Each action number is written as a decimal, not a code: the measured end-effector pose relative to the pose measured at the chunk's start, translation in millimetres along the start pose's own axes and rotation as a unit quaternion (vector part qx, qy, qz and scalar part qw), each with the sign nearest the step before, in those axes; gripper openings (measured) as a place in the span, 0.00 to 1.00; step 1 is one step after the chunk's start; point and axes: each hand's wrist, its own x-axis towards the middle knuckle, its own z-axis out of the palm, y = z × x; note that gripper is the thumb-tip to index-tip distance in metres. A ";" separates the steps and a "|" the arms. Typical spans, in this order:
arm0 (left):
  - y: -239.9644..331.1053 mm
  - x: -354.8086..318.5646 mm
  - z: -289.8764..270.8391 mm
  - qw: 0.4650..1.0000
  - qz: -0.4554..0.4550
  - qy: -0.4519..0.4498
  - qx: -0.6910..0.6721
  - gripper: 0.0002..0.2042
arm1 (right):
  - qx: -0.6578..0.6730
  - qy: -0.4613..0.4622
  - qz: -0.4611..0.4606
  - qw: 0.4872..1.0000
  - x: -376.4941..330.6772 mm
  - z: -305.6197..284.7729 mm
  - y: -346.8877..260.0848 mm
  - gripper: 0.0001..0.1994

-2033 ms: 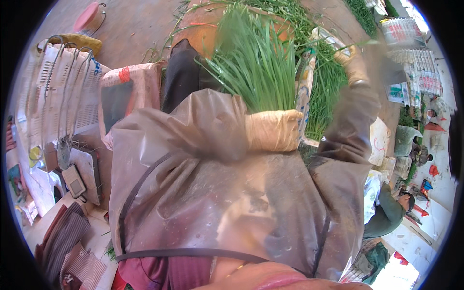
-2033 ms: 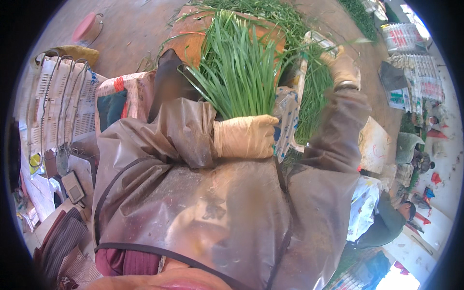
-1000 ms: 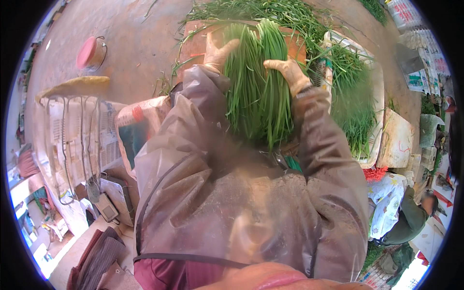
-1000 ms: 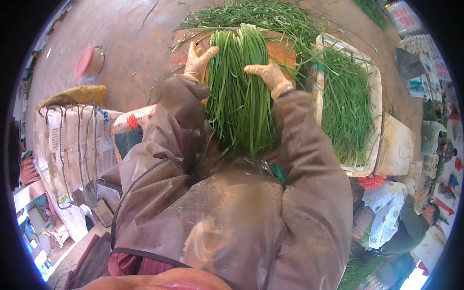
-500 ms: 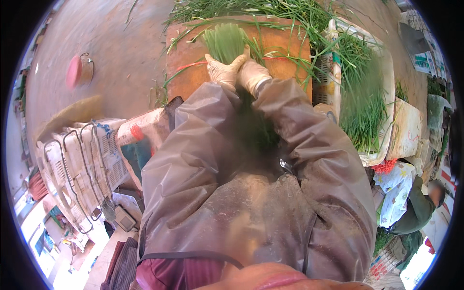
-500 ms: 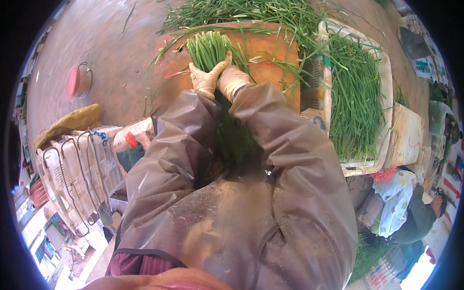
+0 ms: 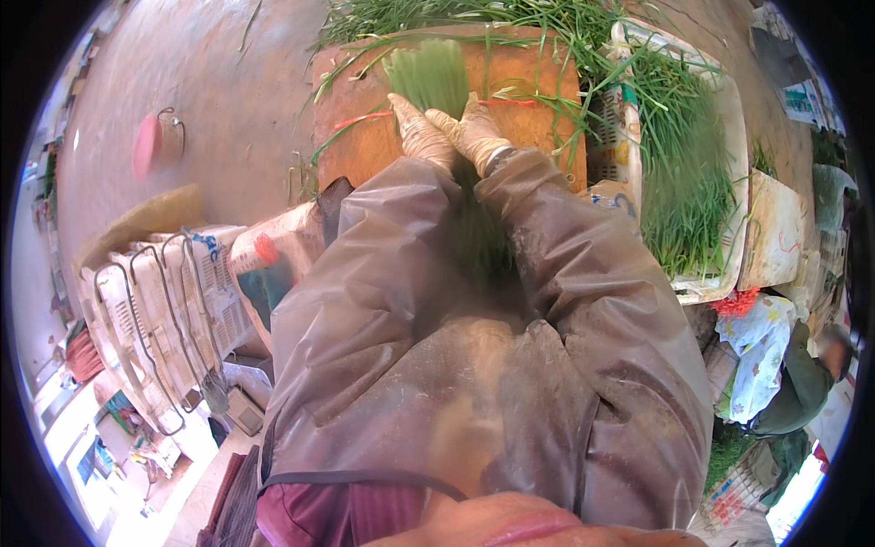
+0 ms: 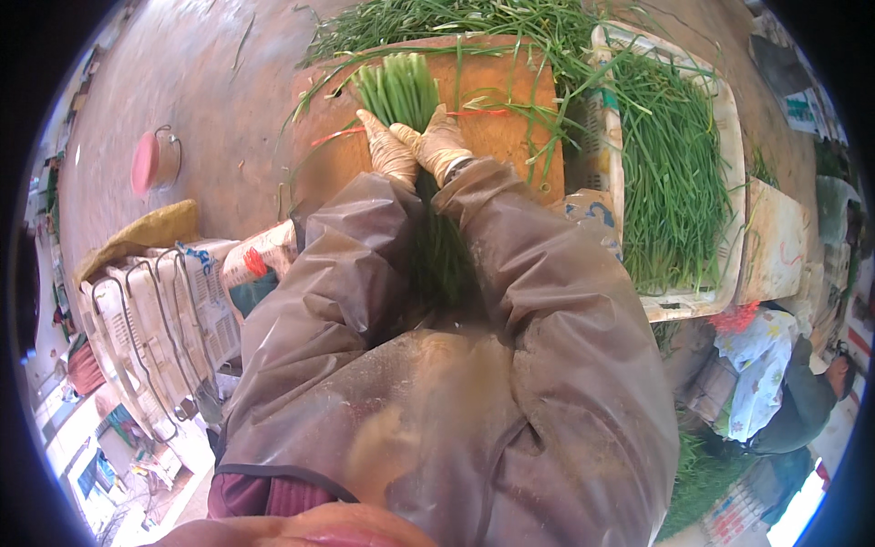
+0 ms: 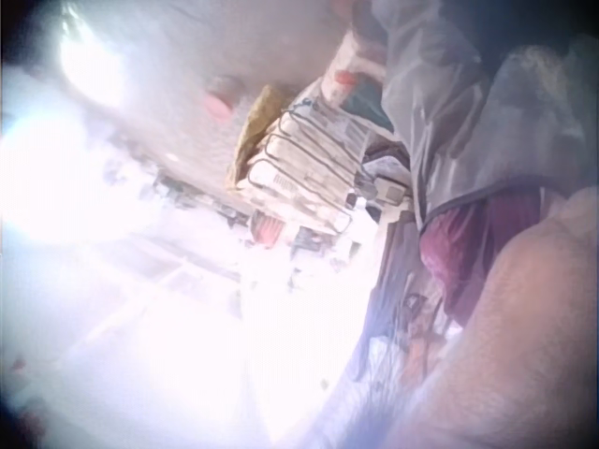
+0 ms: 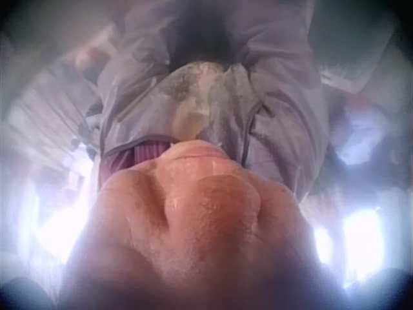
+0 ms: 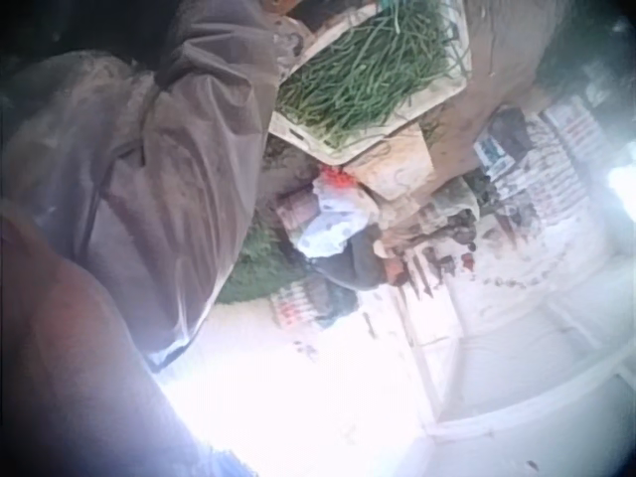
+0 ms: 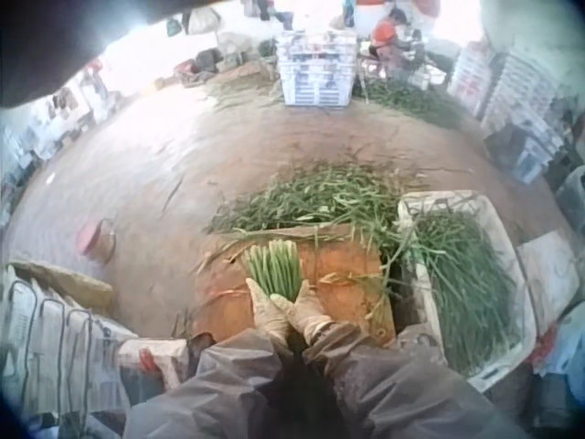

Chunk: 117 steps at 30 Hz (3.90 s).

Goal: The person picks up a bunch of green onions, shakes them to remove loose debris, aligns them on a wooden board, and ties them together with a red string before placing them into a crate.

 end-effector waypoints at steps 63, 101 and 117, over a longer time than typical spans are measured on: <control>-35.8 116.1 -106.3 0.894 0.159 -0.143 0.394 0.18 | -0.150 0.171 0.031 0.973 -14.3 33.2 -27.5 0.65; -17.8 94.8 -62.3 0.814 0.089 -0.325 0.473 0.17 | -0.161 0.181 0.020 0.970 -14.9 27.9 -24.0 0.64; -190.6 179.3 -111.3 0.805 0.034 -0.444 0.391 0.11 | -0.136 0.132 0.010 0.982 -19.7 28.2 -30.8 0.63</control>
